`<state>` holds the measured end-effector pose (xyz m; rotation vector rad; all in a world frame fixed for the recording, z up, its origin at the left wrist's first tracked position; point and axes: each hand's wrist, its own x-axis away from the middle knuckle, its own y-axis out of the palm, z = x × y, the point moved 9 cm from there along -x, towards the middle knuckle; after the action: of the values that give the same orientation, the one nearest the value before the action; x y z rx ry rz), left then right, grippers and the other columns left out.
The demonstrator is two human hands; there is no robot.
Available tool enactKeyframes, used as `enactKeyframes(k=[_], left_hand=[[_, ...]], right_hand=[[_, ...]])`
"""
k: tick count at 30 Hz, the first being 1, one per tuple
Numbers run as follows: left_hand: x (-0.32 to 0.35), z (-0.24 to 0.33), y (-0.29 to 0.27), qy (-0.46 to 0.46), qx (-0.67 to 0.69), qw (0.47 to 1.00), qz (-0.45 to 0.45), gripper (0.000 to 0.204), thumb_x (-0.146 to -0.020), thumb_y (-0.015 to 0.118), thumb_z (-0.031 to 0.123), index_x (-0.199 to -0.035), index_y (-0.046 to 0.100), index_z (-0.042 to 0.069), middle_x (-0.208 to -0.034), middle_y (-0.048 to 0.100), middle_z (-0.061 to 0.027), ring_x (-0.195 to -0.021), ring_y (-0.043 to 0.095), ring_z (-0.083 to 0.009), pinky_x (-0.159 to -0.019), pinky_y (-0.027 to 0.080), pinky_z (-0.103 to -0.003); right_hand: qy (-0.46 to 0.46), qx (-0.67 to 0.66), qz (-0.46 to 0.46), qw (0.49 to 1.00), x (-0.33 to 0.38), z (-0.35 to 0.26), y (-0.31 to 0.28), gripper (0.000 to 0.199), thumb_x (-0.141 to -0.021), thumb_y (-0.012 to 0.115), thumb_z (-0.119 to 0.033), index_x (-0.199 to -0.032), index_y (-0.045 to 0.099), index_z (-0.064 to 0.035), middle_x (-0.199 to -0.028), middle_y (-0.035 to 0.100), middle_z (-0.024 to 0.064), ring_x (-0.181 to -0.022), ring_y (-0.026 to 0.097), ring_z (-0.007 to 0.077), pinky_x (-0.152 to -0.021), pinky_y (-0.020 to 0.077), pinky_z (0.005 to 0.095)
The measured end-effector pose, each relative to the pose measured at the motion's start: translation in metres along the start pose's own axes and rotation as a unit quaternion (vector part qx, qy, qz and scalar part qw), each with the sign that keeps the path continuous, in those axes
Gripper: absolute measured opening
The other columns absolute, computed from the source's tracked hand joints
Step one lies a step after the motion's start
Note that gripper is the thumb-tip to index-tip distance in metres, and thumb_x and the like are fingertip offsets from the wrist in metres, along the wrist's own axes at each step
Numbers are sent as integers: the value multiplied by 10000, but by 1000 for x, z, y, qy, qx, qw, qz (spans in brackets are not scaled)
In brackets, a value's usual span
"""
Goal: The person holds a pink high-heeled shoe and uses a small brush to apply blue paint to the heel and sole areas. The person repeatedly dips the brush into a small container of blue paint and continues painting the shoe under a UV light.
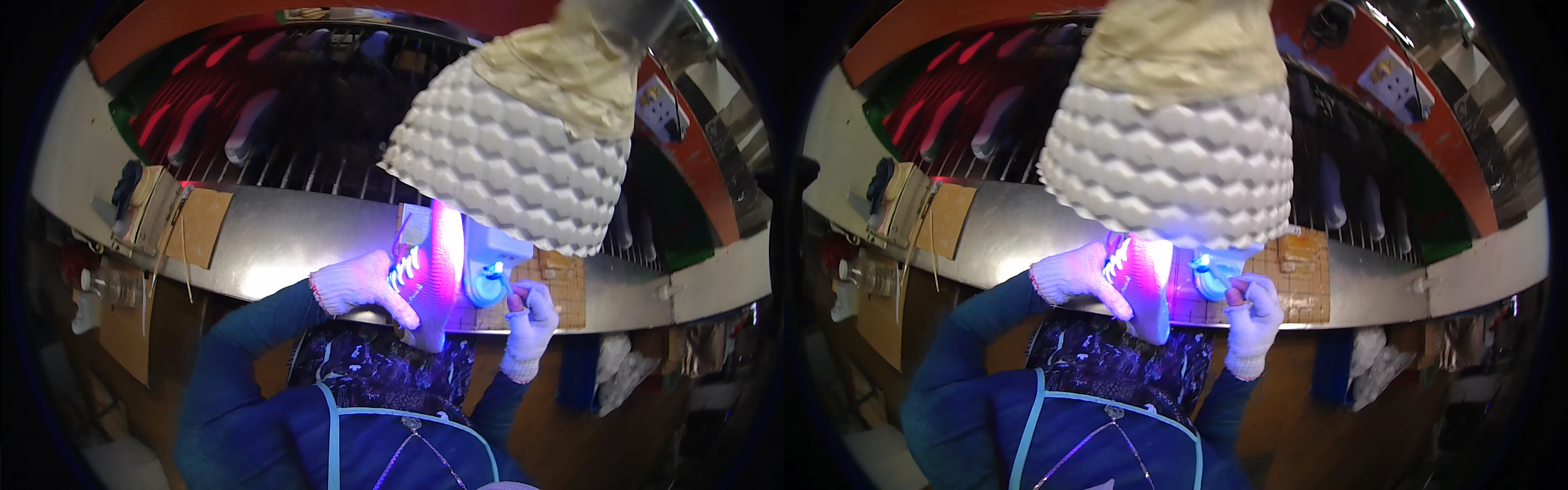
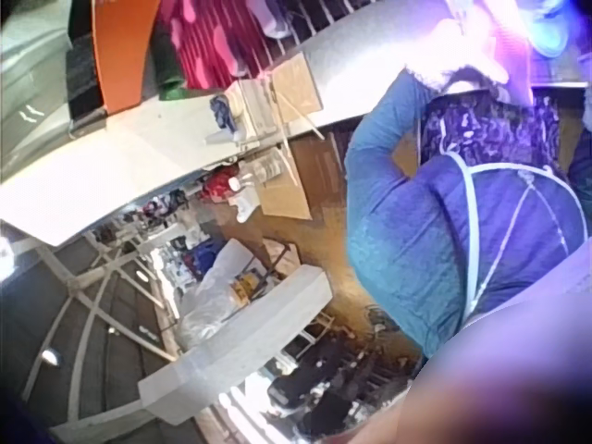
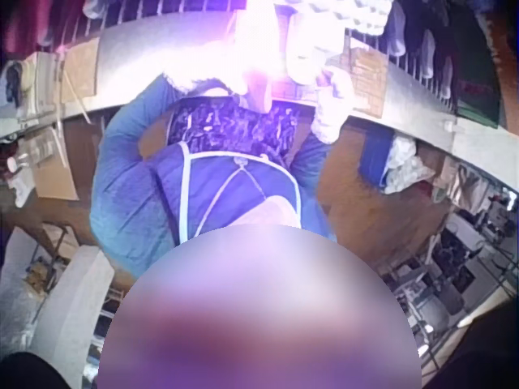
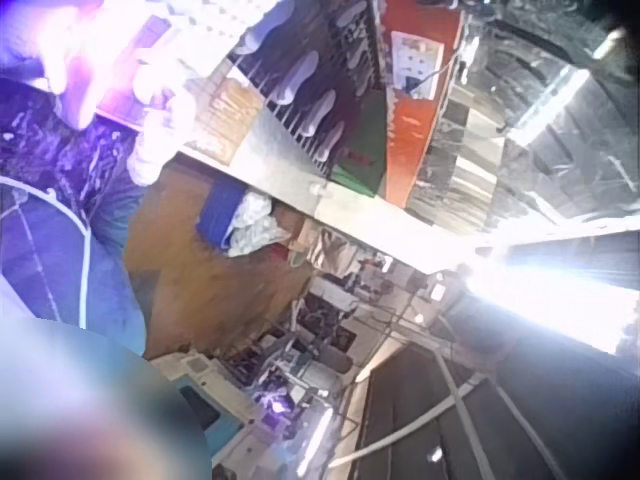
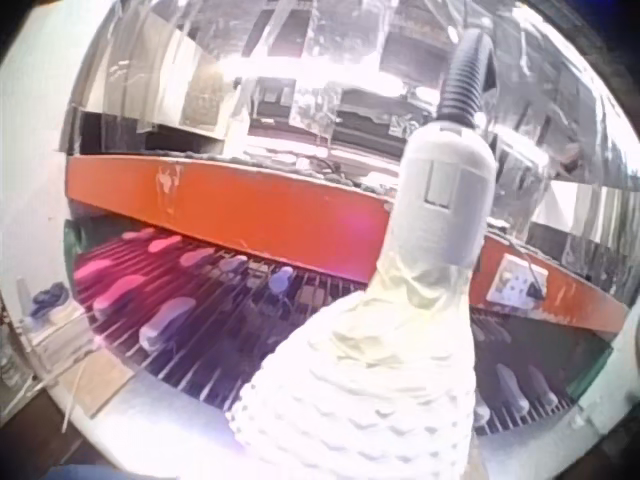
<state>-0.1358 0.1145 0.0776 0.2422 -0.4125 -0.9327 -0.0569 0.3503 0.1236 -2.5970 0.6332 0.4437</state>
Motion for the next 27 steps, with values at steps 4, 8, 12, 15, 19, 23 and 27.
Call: enactKeyframes(k=[4, 8, 12, 15, 19, 23, 27], left_hand=[[14, -15, -19, -36, 3, 998, 48, 795, -620, 822, -134, -1357, 558, 4, -1222, 675, -86, -1111, 635, -177, -926, 538, -334], [17, -24, -47, 33, 66, 988, 136, 700, -681, 786, -61, -1341, 561, 3, -1231, 665, -88, -1115, 632, -182, -936, 532, -339], [14, -38, -68, 105, 136, 958, 231, 609, -732, 752, 27, -1313, 572, 5, -1204, 668, -85, -1090, 636, -178, -921, 534, -337], [21, -47, -74, 128, 172, 940, 266, 548, -770, 727, 93, -1292, 580, 6, -1184, 671, -84, -1071, 639, -175, -910, 535, -335], [29, -56, -79, 133, 188, 930, 288, 485, -822, 693, 180, -1263, 591, 7, -1157, 674, -81, -1046, 644, -171, -894, 537, -332], [34, -61, -82, 135, 193, 924, 302, 450, -873, 658, 268, -1235, 602, 8, -1130, 677, -79, -1021, 648, -167, -879, 539, -330], [28, -61, -77, 136, 193, 925, 297, 448, -924, 624, 356, -1207, 613, 9, -1103, 679, -77, -997, 652, -163, -864, 541, -327]], right_hand=[[96, 142, 24, 985, 24, 42, -30, 66, -797, 680, 54, -857, 654, 45, -832, 586, 78, -742, 561, 128, -616, 449, 284], [18, 382, 6, 924, 27, 41, -38, 120, -834, 732, -143, -813, 660, -49, -774, 585, 44, -720, 560, 197, -733, 369, 371], [-17, 454, -36, 890, 19, 42, -26, 71, -789, 722, -165, -813, 672, -120, -822, 630, 32, -803, 599, 239, -770, 360, 407], [-34, 499, -62, 864, 15, 39, -21, 71, -774, 719, -192, -830, 699, -152, -847, 648, 43, -847, 616, 263, -776, 383, 437], [-17, 487, -112, 866, 17, 45, -24, 62, -795, 713, -172, -851, 711, -145, -836, 657, 53, -787, 620, 240, -742, 422, 422], [252, 193, -84, 945, 34, 92, -46, 172, -934, 667, -184, -856, 669, -31, -661, 564, 4, -584, 468, 64, -524, 368, 262], [319, -72, -45, 944, 43, 106, -23, 128, -895, 683, -126, -862, 666, -3, -728, 604, 26, -653, 534, 97, -593, 416, 262]])
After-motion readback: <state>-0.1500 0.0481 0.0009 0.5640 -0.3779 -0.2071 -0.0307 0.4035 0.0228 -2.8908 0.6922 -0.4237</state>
